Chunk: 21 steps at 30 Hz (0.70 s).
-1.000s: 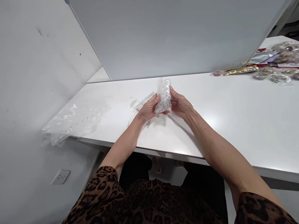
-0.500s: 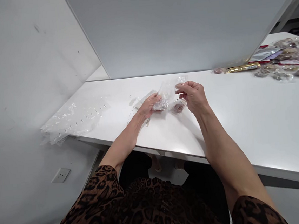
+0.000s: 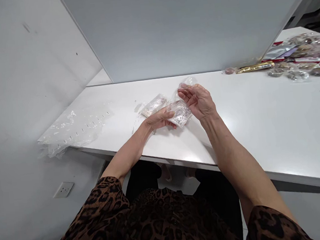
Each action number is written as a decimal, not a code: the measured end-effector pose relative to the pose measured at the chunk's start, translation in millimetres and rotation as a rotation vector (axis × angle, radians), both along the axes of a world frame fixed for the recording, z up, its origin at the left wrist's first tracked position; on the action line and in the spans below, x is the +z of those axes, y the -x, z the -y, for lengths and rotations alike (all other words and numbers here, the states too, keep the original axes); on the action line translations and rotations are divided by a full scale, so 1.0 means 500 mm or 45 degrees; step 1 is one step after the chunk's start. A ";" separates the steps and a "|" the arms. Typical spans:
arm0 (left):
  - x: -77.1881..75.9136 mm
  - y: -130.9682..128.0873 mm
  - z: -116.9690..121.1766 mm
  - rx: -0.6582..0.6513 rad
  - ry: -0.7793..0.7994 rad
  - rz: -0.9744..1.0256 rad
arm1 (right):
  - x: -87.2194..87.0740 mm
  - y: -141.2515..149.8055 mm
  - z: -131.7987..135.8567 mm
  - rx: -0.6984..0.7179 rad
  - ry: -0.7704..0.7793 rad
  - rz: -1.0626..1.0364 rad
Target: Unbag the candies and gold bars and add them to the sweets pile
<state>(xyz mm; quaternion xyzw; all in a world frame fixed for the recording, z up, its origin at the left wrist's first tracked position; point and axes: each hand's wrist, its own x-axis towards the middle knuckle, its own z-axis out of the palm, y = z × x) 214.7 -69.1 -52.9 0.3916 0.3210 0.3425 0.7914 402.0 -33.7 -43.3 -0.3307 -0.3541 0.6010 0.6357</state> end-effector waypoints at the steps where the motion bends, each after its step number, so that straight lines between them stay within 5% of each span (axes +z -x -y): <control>1: -0.001 -0.001 0.002 -0.061 -0.050 -0.043 | 0.001 0.005 0.004 0.018 -0.005 0.025; 3: -0.008 -0.004 0.001 -0.168 -0.124 -0.136 | 0.006 0.012 0.013 0.061 -0.019 0.105; 10: -0.044 -0.029 -0.020 0.115 0.020 -0.113 | 0.014 -0.008 0.007 -0.121 -0.272 0.397; 14: -0.024 -0.036 -0.024 0.317 0.193 0.039 | -0.006 -0.022 -0.003 -0.315 -0.378 0.570; 21: 0.013 -0.029 -0.018 0.504 0.242 0.323 | -0.047 -0.003 0.003 -0.239 -0.491 1.109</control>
